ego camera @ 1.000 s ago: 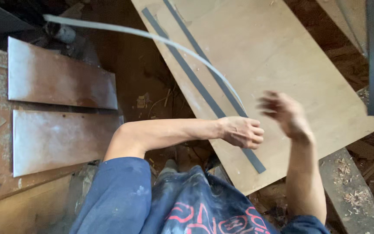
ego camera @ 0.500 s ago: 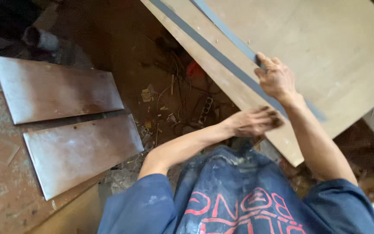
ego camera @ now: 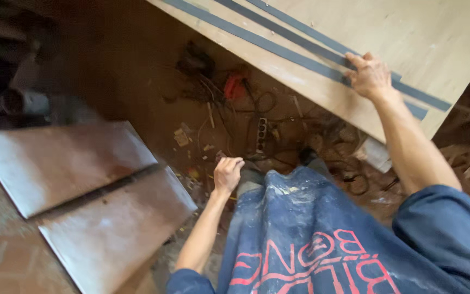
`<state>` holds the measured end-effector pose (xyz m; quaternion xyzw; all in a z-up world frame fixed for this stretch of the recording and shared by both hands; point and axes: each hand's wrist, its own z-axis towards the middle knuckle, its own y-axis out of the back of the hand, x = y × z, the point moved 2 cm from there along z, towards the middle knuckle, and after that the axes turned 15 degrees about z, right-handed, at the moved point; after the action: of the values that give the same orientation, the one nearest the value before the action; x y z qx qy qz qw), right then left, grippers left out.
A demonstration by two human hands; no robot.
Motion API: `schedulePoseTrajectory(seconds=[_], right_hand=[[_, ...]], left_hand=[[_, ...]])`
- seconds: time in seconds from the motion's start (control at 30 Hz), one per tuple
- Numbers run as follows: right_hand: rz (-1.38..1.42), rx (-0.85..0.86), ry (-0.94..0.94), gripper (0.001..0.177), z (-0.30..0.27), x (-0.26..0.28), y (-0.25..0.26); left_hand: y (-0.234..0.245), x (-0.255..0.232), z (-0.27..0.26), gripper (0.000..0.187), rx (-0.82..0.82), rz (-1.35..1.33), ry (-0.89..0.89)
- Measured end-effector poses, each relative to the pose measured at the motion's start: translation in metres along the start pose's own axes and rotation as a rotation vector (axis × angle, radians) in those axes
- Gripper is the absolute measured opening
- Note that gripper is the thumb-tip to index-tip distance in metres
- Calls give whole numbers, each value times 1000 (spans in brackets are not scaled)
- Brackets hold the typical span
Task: The person applies glue from a bottle onto a red cloth and spreads it along the edges of a white board and a wooden plank. They handle several dark strips, placing them on the board and plank, then continue applying glue to the strips with the cloth.
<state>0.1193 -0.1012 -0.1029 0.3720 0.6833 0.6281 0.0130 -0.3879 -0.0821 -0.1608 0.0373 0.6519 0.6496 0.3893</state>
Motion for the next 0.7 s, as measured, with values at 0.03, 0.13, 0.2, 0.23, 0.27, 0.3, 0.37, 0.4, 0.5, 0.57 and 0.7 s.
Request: schedulePoseTrajectory(seconds=[0.03,0.13,0.2,0.23,0.27,0.3,0.37,0.4,0.5,0.57,0.7], right_hand=[[-35,-8,0,57,4,0,-5],[-89,-181,158,68,1,-3,-8],[-64,-261,38,72,0,4,-16],[-254,-340,60,77,-2,14,-24],[-447,-411,78,87,-6,22,-30],[-394,-429,93,81,-12,33,-41],[-434,-391,103,34,-13,70,-70],[-35,-316,99,37,-17,86,-84],[-11,-371,83,61,-12,129,-99],[11,-334,-51,68,-9,149,-104],[-75,-247,-56,69,-22,167,-106]], left_hand=[[5,17,-5,9,14,14,-5],[19,52,-23,12,58,26,7],[36,75,-30,13,75,14,40],[43,84,-31,14,98,28,63],[50,90,-31,14,121,44,86],[56,96,-28,15,141,40,73],[64,101,-17,17,179,35,51],[66,103,-7,17,201,36,16],[64,103,23,18,236,38,-15],[62,103,39,19,250,34,28],[56,96,55,21,215,-28,94]])
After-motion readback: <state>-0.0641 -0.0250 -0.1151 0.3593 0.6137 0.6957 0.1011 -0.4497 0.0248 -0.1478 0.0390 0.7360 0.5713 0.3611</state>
